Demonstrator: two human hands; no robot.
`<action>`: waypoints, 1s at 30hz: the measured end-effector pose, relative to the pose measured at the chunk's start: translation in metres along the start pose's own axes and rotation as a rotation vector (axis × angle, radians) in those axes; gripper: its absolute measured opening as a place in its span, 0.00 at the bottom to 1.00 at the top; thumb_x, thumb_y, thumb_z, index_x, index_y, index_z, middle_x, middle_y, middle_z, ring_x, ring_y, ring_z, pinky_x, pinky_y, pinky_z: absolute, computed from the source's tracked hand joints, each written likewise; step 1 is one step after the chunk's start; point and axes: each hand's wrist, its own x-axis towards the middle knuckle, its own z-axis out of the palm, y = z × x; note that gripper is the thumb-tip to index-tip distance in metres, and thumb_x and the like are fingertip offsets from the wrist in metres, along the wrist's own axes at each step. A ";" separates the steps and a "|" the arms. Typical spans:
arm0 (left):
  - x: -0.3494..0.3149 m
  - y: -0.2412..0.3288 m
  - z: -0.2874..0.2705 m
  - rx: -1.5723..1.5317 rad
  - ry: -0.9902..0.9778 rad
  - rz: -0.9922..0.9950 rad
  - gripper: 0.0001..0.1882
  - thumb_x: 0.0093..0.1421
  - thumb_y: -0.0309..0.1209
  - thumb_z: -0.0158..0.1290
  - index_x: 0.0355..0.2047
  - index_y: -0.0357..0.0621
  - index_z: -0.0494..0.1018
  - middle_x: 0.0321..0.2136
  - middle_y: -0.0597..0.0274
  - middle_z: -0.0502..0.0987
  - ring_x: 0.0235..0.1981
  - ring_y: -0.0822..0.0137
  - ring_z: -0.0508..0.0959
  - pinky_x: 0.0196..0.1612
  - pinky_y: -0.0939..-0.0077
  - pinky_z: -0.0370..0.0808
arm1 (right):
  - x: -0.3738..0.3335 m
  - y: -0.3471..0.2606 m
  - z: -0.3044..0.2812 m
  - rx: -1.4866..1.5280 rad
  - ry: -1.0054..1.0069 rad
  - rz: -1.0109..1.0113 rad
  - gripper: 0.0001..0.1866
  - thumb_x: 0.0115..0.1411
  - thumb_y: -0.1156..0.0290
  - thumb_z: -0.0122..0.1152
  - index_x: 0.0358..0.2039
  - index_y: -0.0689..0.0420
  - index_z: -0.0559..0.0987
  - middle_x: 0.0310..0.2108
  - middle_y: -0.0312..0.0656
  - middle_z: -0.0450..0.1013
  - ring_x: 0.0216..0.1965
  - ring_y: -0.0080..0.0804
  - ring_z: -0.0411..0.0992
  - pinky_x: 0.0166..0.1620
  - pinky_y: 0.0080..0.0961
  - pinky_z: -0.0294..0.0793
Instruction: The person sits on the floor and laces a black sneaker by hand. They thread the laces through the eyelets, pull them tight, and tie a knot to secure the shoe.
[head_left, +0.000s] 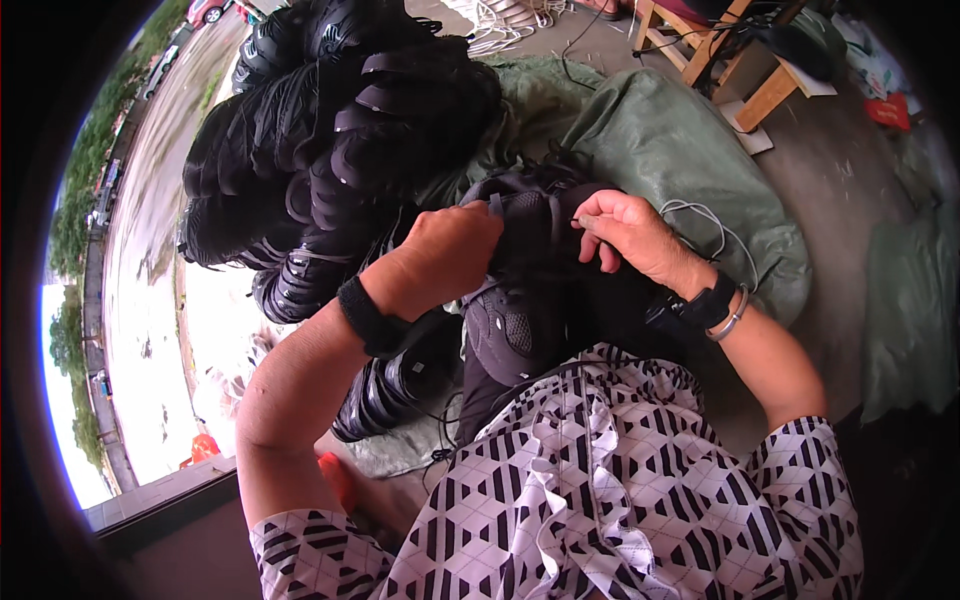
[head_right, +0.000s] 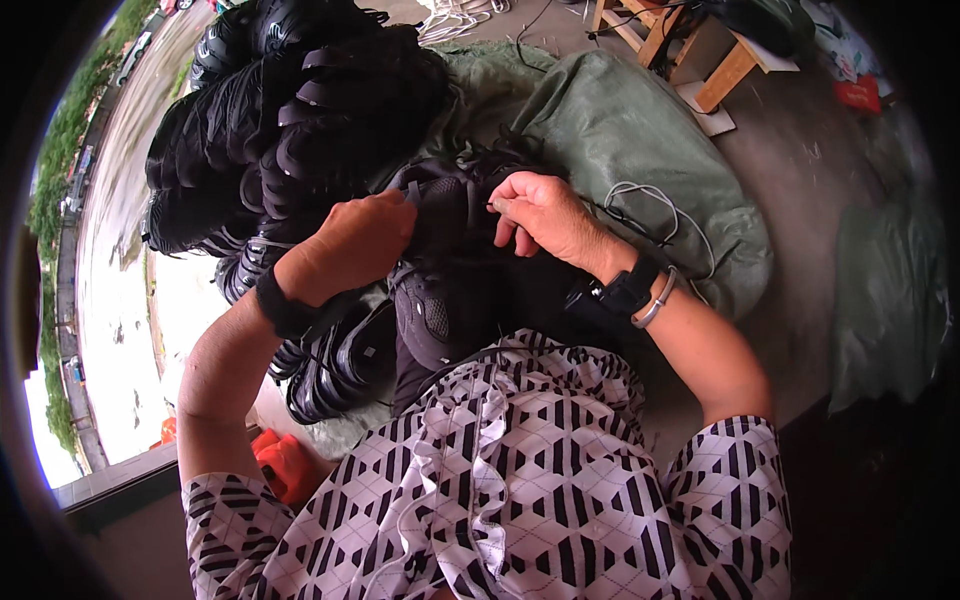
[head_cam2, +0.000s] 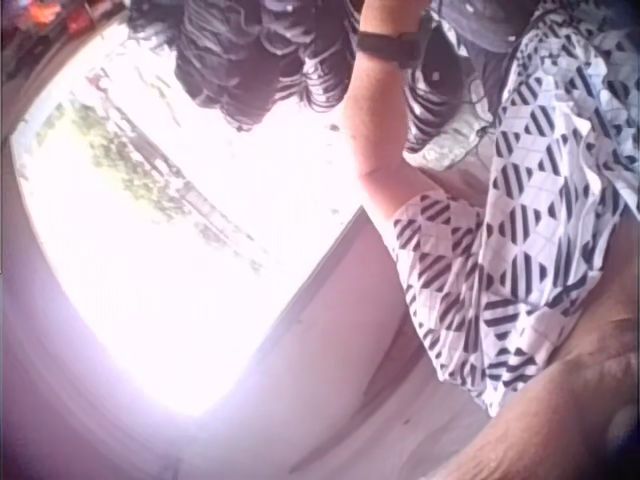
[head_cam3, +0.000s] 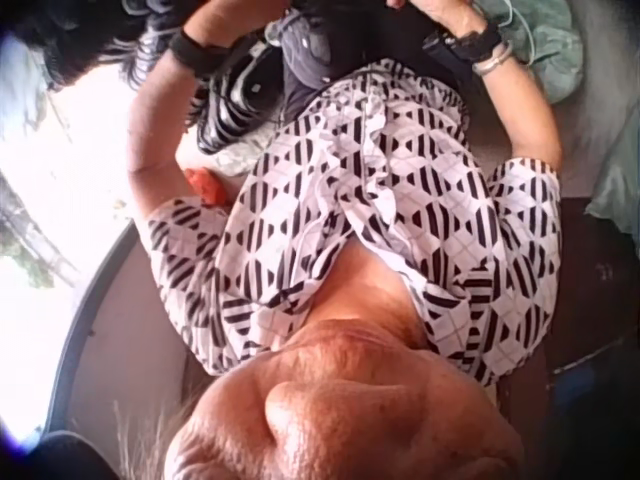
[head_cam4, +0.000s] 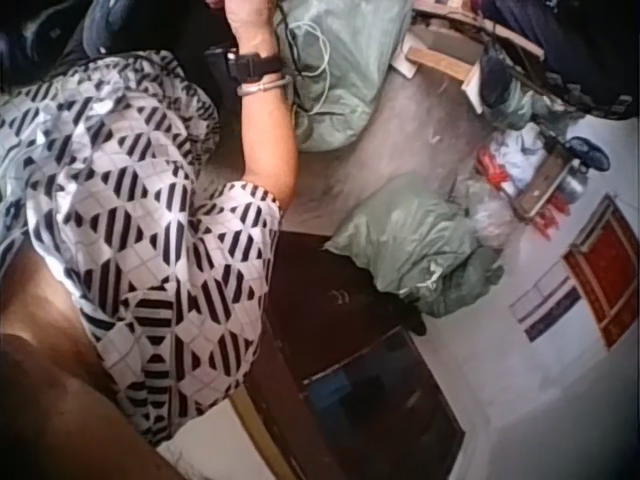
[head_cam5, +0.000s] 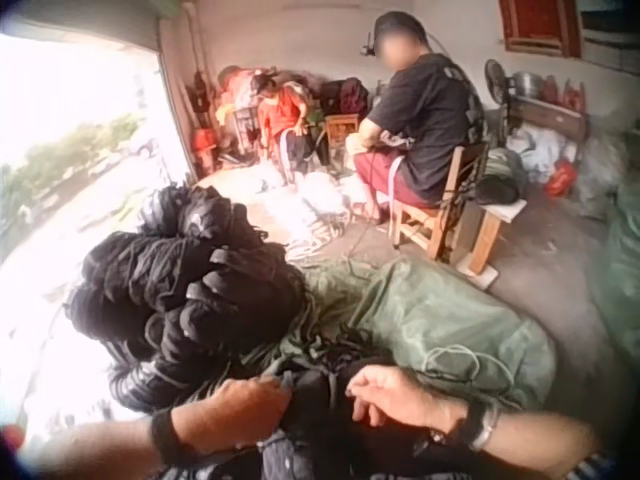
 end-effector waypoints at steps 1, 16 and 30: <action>0.001 0.002 0.001 -0.002 0.006 0.001 0.04 0.53 0.28 0.53 0.31 0.47 0.73 0.35 0.57 0.73 0.34 0.52 0.79 0.37 0.60 0.76 | 0.000 0.001 0.002 -0.014 -0.001 -0.010 0.08 0.65 0.69 0.52 0.37 0.61 0.75 0.23 0.41 0.76 0.17 0.18 0.68 0.21 0.16 0.68; -0.013 0.018 0.013 -0.347 0.277 -0.166 0.05 0.54 0.30 0.55 0.33 0.48 0.73 0.31 0.62 0.75 0.37 0.56 0.78 0.38 0.61 0.74 | 0.002 0.001 0.004 0.000 0.013 -0.021 0.08 0.65 0.69 0.52 0.35 0.60 0.76 0.23 0.39 0.77 0.15 0.15 0.66 0.20 0.15 0.66; -0.011 0.032 0.016 -0.314 0.420 -0.078 0.14 0.51 0.27 0.59 0.39 0.50 0.74 0.30 0.67 0.77 0.36 0.62 0.79 0.35 0.67 0.77 | 0.001 -0.002 -0.004 0.124 0.002 -0.029 0.10 0.64 0.70 0.53 0.42 0.63 0.73 0.26 0.41 0.77 0.19 0.19 0.70 0.24 0.16 0.71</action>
